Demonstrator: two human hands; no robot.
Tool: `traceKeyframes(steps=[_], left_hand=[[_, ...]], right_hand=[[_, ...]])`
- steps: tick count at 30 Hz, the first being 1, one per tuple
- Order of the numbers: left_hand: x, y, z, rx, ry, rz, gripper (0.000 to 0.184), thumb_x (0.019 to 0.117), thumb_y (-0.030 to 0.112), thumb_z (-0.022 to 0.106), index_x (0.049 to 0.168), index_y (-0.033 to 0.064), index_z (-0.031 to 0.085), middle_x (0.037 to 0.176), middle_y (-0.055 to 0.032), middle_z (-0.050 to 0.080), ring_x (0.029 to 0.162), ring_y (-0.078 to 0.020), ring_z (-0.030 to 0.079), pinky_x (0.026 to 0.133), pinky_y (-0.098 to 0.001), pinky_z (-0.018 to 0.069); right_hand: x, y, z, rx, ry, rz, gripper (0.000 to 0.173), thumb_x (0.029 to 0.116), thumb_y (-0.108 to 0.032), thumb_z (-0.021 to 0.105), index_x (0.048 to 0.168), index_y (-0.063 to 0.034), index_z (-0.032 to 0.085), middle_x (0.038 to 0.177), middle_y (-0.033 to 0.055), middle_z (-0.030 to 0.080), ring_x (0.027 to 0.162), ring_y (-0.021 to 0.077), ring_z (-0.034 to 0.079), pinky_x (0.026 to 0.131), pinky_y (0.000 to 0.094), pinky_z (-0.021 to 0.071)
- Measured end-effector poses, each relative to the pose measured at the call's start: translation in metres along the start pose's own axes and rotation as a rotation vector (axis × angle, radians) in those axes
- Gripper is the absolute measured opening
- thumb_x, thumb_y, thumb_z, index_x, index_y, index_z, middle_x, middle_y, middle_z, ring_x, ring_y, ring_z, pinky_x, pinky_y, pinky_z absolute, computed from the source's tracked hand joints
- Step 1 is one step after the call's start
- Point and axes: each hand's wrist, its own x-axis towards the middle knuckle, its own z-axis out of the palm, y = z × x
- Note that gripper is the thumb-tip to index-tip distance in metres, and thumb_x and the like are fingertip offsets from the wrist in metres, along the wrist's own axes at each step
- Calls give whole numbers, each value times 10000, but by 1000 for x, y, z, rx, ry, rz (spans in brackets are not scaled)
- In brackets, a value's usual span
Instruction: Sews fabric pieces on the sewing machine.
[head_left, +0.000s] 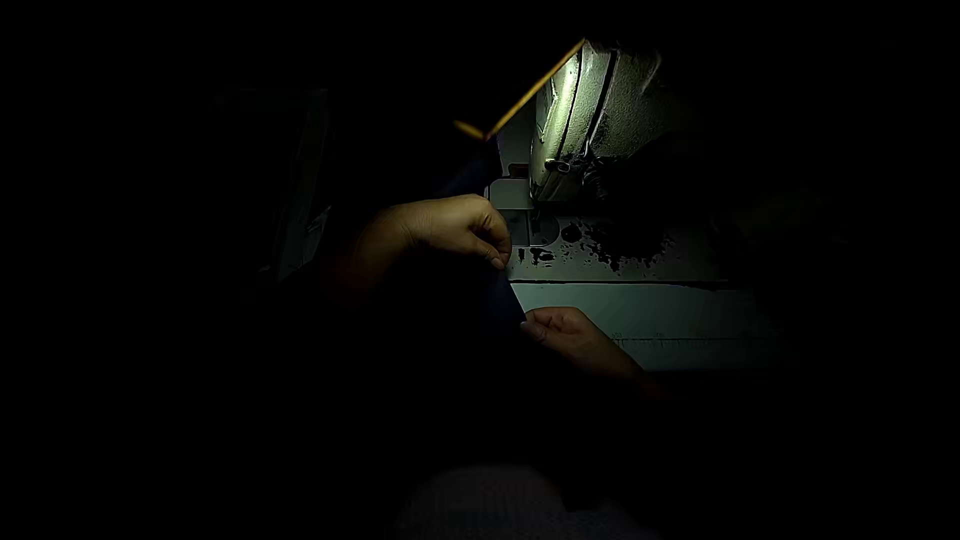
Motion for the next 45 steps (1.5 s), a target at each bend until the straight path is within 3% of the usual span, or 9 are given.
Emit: traceKeyframes(steps=[2, 8, 11, 13, 15, 19, 22, 27, 45], left_hand=[[6, 2, -3, 52, -91, -105, 155, 977, 104, 653, 888, 37, 760, 831, -23, 685, 784, -47, 601, 738, -232, 478], [31, -4, 12, 216, -151, -315, 123, 988, 122, 661, 914, 29, 692, 784, -69, 640, 747, -182, 607, 715, -413, 499], [31, -9, 16, 267, -56, -295, 69, 956, 65, 677, 1013, 27, 673, 849, -98, 665, 818, -240, 651, 774, -474, 530], [26, -15, 25, 373, 91, -221, 86, 917, 88, 717, 989, 44, 701, 932, -129, 686, 962, -312, 666, 864, -536, 518], [20, -17, 36, 488, 284, -121, 115, 884, 136, 745, 967, 58, 728, 1019, -174, 656, 1065, -387, 616, 894, -577, 478], [14, 1, 75, 627, 512, -123, 193, 944, 9, 567, 832, -18, 722, 946, -202, 669, 1002, -398, 643, 868, -550, 514], [10, 16, 112, 607, 504, -411, 287, 1019, 56, 488, 1168, -74, 696, 1207, -251, 681, 1182, -420, 638, 966, -565, 509], [4, 10, 105, 443, 335, -647, 590, 1075, 346, 312, 1594, 71, 364, 1665, -133, 331, 1565, -341, 238, 1187, -712, 146], [33, -48, 40, 479, 122, -283, 625, 1072, 400, 305, 1514, -23, 434, 1609, -201, 399, 1554, -344, 270, 1202, -685, 135]], right_hand=[[3, -4, -6, -326, 85, 31, 273, 1054, -108, 548, 808, -41, 644, 607, -66, 560, 543, -39, 516, 537, 138, 434], [8, -31, -12, -1224, 152, 412, 547, 1004, -494, 615, 706, -36, 628, 692, 128, 615, 736, 305, 641, 656, 531, 484], [4, -13, -35, -1354, 239, -117, 414, 827, -476, 814, 788, -87, 676, 711, 91, 628, 711, 289, 651, 603, 503, 496], [11, -5, -54, -1403, 113, -478, 451, 835, -470, 759, 1138, -136, 762, 1190, 117, 692, 1151, 324, 637, 932, 529, 520], [19, -4, -65, -1422, -41, -614, 394, 911, -480, 655, 1123, -172, 781, 1403, 87, 635, 1347, 340, 524, 1106, 551, 402], [25, -4, -71, -1423, -146, -627, 420, 933, -505, 600, 1075, -156, 785, 1325, 21, 688, 1298, 296, 559, 1061, 524, 423], [25, -2, -74, -1400, -149, -615, 445, 940, -515, 596, 1120, -152, 780, 1320, 22, 695, 1275, 279, 590, 1050, 525, 442], [20, 3, -74, -1331, -101, -580, 467, 942, -506, 598, 1161, -136, 779, 1342, 28, 691, 1314, 262, 582, 1095, 523, 417], [31, 6, -55, -1421, 205, -369, 604, 942, -594, 565, 1214, -87, 751, 1363, 85, 678, 1292, 316, 604, 1058, 550, 449]])
